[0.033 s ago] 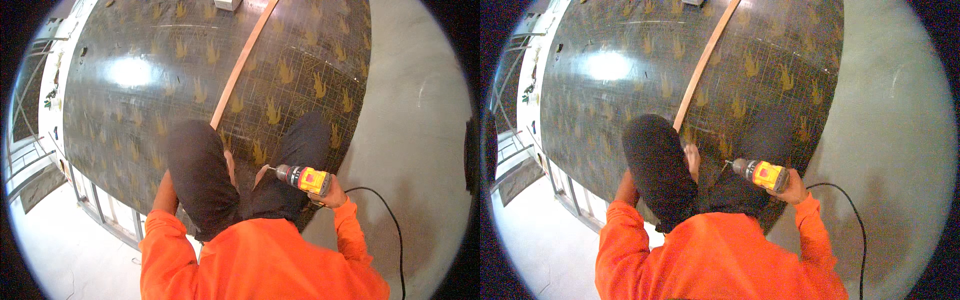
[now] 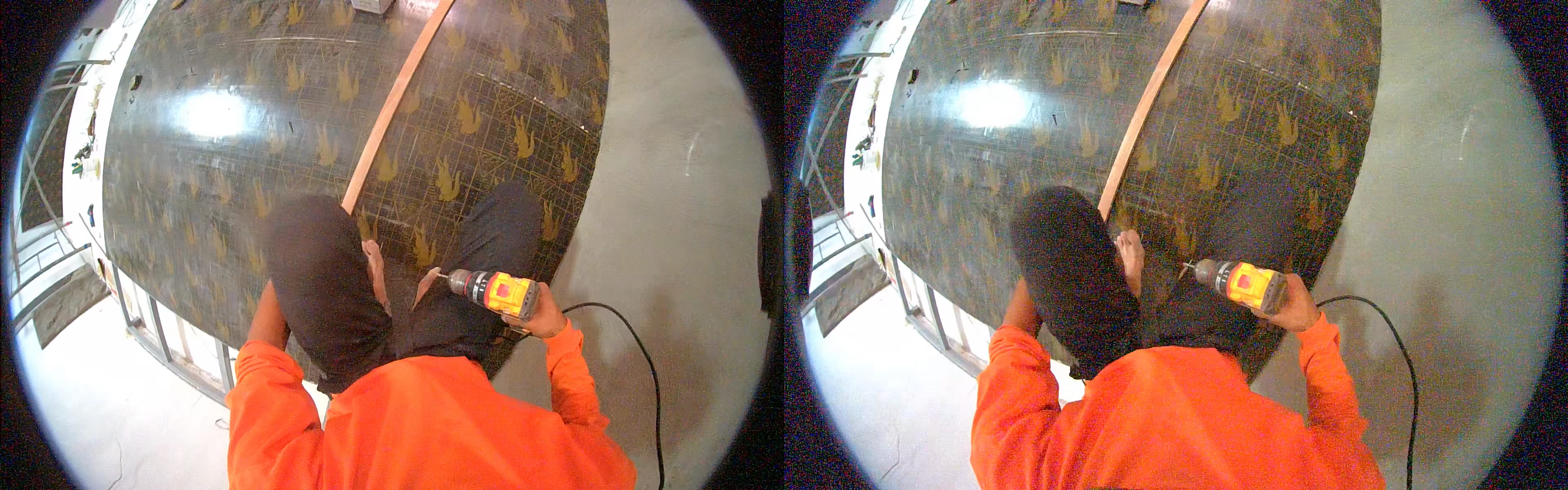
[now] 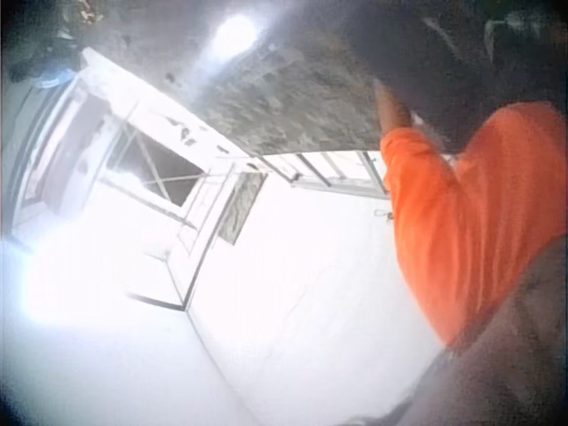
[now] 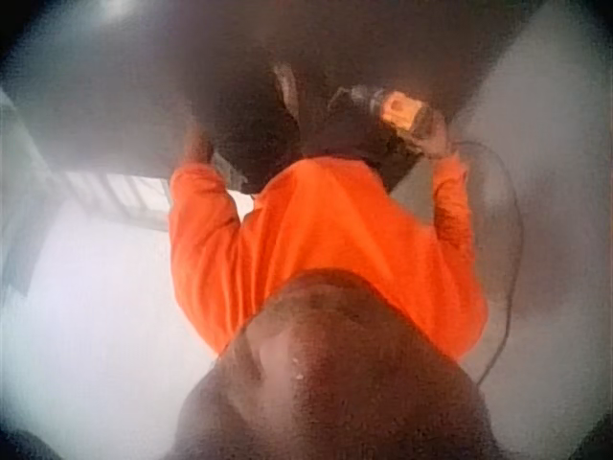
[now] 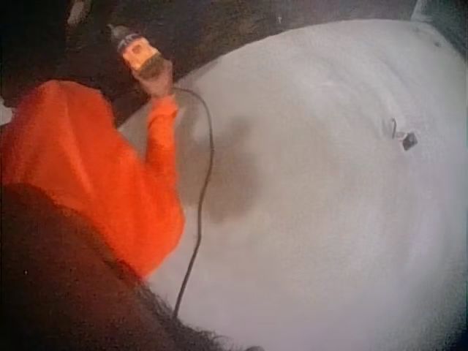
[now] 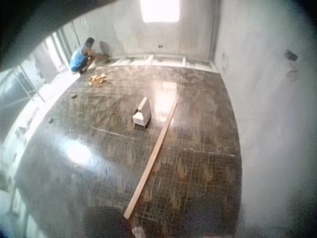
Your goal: The person uses a cordless drill to drive screws into a ceiling panel, securing a long wooden trim strip along the edge. They repeatedly position the trim, insert screws, and fasten them while working on the ceiling surface.
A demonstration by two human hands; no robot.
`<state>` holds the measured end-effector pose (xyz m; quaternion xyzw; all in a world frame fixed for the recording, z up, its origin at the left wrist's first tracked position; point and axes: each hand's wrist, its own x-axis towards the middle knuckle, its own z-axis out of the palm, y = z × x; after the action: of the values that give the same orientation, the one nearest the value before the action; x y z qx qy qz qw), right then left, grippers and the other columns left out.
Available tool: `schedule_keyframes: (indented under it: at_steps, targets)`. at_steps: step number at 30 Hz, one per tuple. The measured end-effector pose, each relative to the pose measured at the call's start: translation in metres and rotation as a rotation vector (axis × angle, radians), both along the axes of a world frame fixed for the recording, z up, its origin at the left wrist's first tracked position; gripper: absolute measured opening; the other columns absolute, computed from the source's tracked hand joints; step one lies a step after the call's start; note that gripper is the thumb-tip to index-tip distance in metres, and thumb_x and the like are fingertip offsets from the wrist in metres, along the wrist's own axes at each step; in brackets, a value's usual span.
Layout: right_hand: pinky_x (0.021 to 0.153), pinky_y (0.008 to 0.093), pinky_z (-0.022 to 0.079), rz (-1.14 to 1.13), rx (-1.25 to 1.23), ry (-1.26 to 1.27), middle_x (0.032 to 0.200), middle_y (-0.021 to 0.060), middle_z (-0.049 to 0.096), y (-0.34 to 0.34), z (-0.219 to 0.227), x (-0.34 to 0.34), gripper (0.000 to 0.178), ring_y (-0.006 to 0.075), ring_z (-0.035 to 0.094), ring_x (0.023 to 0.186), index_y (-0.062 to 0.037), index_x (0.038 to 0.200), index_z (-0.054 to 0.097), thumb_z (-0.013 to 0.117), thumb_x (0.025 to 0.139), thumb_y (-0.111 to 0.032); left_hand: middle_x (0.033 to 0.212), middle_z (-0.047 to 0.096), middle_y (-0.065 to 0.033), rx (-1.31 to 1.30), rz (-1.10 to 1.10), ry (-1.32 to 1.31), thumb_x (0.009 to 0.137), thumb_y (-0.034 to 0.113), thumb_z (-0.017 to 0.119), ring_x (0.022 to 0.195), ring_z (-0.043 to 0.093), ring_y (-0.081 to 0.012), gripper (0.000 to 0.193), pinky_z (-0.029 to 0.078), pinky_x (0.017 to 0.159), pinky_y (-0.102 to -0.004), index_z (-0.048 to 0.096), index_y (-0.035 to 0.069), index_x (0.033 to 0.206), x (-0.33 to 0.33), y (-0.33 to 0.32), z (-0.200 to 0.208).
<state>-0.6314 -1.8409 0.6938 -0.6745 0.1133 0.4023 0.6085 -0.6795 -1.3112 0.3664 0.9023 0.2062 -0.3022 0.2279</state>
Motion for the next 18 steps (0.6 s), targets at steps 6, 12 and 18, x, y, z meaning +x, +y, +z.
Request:
schedule_keyframes:
  at_steps: [6, 12, 18]
  targets:
    - [0.092, 0.0391, 0.052, -0.069, -0.186, -0.061, 0.113, 0.0090, 0.067, -0.001, -0.021, -0.002, 0.066, 0.0214, 0.066, 0.101, -0.0026, 0.120, 0.054, 0.085, 0.062, -0.008, 0.100, 0.061, -0.0183, -0.019, -0.003, -0.060, 0.089, 0.028, 0.055, 0.090, 0.065, -0.0402, 0.029, 0.052, 0.074, -0.0528, 0.054, 0.008, 0.110, 0.005, 0.011, 0.024]
    - [0.091, 0.0385, 0.052, -0.105, -0.363, -0.110, 0.118, 0.0105, 0.061, -0.018, -0.026, -0.023, 0.066, 0.0229, 0.062, 0.102, -0.0027, 0.123, 0.050, 0.082, 0.066, -0.002, 0.099, 0.058, -0.0178, -0.048, -0.103, -0.172, 0.089, 0.028, 0.055, 0.089, 0.065, -0.0398, 0.028, 0.053, 0.072, -0.0524, 0.052, 0.008, 0.109, 0.039, -0.040, 0.006]
    - [0.090, 0.0353, 0.048, -0.567, -0.770, -0.493, 0.109, 0.0073, 0.064, 0.001, 0.023, -0.015, 0.045, 0.0198, 0.061, 0.101, -0.0011, 0.117, 0.057, 0.070, 0.074, 0.005, 0.099, 0.056, -0.0173, 0.003, -0.157, -0.240, 0.089, 0.027, 0.055, 0.087, 0.065, -0.0394, 0.028, 0.054, 0.070, -0.0520, 0.049, 0.008, 0.108, 0.084, -0.074, 0.010]
